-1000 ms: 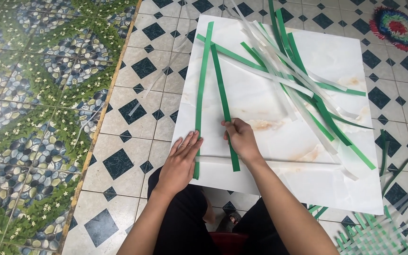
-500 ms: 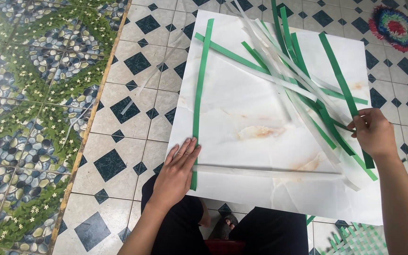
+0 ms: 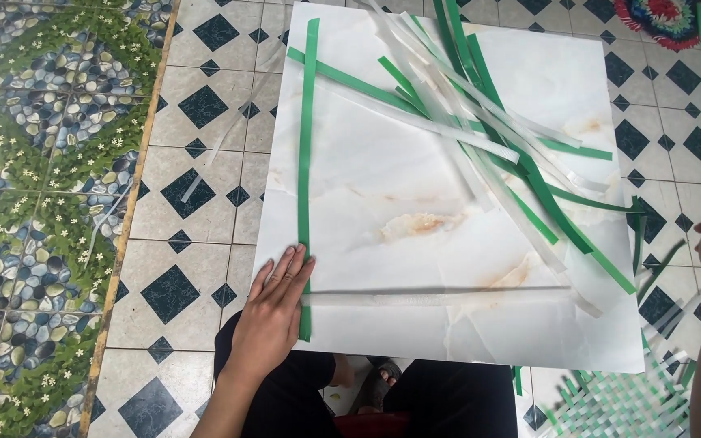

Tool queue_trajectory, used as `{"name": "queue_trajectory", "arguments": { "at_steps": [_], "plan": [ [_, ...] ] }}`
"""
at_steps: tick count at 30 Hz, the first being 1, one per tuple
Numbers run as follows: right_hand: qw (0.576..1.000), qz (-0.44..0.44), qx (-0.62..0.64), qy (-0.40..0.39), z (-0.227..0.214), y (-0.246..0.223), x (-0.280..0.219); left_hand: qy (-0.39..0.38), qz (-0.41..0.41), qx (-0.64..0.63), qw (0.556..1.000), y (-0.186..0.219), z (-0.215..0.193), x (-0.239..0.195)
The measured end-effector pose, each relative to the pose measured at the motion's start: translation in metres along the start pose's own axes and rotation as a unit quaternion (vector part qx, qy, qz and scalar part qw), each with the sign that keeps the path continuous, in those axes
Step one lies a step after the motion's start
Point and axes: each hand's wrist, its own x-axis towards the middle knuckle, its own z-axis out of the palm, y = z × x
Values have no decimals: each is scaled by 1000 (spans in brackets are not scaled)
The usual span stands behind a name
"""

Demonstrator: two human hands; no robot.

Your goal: The person arranges green and white plastic strips on a white board, placing them in parallel lines and adjusting their positions by hand.

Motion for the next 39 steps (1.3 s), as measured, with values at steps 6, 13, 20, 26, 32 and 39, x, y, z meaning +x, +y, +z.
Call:
{"name": "queue_trajectory", "arguments": {
  "at_steps": [6,13,20,26,32,39],
  "plan": [
    [911,391,-66,-117,-18,193,-159,-3,-2,-1,1000,1,3,-1],
    [904,408,-92,87,-26,194,-238,-11,-1,4,1000,3,5,-1],
    [965,60,42,251,-19,18,-115,-12,-5,2,1000,7,5,-1],
    [909,-365,167,116,-1,-315,-140,-5,-8,-3,1000,7,3,0],
    [884,-444,120,-81,147,-429,-141,-3,-14,-10,1000,6,0,0],
    [885,-433,-170,-14,259,-480,-105,7,-17,-9,1000,-3,-7,4]
  ]
}}
